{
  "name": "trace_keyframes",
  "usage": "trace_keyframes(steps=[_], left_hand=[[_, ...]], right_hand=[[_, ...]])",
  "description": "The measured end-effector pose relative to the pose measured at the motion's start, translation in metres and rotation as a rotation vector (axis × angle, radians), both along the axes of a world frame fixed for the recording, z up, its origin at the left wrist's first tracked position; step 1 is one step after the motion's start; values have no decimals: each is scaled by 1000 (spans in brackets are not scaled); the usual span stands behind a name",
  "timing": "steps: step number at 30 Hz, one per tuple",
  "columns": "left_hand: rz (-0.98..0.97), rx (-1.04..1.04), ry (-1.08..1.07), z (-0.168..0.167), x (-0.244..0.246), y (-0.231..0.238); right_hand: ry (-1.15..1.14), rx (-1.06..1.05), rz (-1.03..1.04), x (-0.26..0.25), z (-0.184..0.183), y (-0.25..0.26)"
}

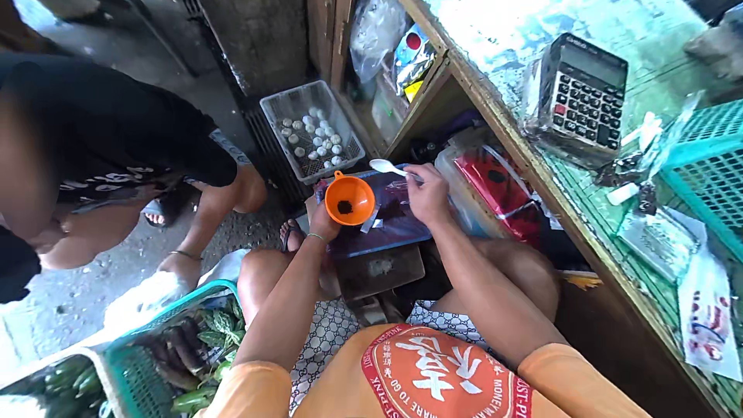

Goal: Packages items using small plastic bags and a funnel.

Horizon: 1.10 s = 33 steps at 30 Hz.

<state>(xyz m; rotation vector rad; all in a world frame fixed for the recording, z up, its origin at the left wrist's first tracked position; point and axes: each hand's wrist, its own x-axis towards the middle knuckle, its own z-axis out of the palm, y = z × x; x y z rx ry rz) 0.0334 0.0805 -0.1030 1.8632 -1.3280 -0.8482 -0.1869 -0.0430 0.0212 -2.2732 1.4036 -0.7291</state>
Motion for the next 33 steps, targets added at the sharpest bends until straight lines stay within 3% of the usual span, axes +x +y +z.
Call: trace_keyframes(steps=[4, 7, 9, 12, 15, 20, 24, 33], left_hand=[[99, -139, 53, 3, 5, -8], [141, -233, 48, 1, 13, -14], [147, -231, 52, 2, 16, -15], [163, -232, 92, 1, 19, -14], [150, -249, 100, -7, 19, -15], [155, -192, 49, -6, 20, -21], [220, -142, 27, -15, 23, -17], [305, 197, -34, -2, 21, 4]], right_hand=[[139, 374, -197, -7, -72, -12], [353, 534, 26, 3, -141, 12], [487, 609, 133, 18, -168, 29], [631, 660, 211, 35, -197, 38], [636, 734, 262, 45, -208, 43], [497, 897, 190, 40, -201, 33], [380, 878, 132, 20, -174, 21], [249, 635, 86, -8, -21, -1]])
